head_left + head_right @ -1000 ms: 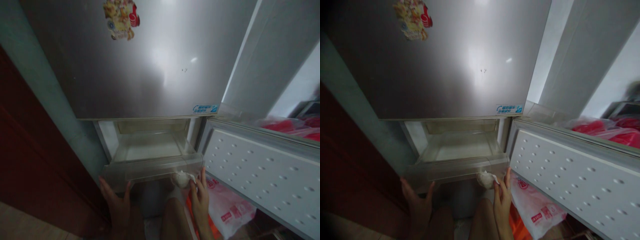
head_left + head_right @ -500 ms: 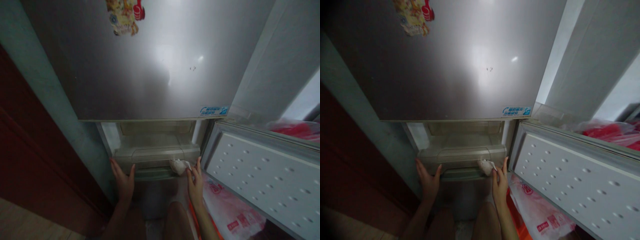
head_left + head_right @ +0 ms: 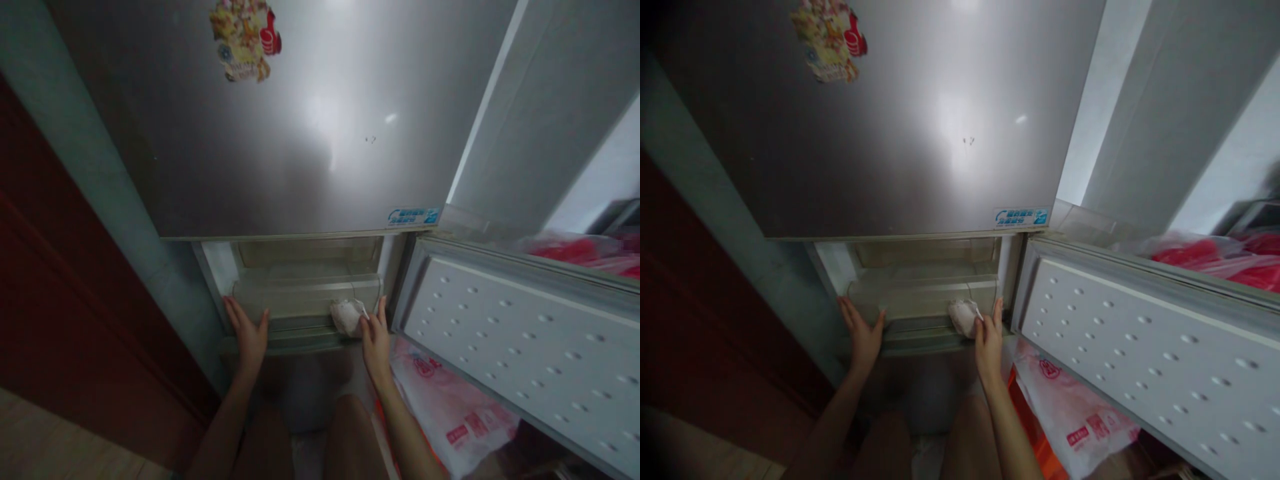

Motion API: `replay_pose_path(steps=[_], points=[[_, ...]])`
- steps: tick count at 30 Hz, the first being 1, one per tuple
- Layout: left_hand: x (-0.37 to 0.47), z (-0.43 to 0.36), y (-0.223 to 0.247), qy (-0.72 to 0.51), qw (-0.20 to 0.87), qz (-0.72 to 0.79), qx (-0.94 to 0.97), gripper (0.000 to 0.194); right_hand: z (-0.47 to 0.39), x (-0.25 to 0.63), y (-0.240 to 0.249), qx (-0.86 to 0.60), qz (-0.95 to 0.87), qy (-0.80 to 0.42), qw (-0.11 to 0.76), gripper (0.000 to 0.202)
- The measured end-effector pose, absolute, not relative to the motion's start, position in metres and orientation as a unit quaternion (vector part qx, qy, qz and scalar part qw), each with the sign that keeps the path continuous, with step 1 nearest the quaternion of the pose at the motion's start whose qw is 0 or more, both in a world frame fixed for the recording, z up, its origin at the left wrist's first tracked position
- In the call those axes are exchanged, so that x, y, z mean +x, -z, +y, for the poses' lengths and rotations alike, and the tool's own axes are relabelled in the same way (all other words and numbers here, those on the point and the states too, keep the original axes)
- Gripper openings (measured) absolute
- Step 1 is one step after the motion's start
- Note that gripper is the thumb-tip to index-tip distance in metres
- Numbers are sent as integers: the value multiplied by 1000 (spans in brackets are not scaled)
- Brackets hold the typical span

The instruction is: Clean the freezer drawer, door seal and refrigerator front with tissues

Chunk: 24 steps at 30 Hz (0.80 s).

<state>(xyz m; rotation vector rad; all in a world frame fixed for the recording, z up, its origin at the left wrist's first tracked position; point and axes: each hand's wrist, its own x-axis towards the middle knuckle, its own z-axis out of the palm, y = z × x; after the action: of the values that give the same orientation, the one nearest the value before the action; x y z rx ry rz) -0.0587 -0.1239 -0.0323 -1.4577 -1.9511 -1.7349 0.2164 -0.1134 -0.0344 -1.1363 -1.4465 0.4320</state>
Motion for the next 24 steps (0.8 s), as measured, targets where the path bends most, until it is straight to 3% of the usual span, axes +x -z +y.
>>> replay_pose_path(steps=[6, 24], points=[[-51, -135, 39, 571, 74, -641, -507, 87, -119, 206, 36, -488, -610, -220, 584, 31], [-32, -126, 35, 527, 111, -666, -516, 79, -85, 205, 45, -470, -646, -164, 579, 26]])
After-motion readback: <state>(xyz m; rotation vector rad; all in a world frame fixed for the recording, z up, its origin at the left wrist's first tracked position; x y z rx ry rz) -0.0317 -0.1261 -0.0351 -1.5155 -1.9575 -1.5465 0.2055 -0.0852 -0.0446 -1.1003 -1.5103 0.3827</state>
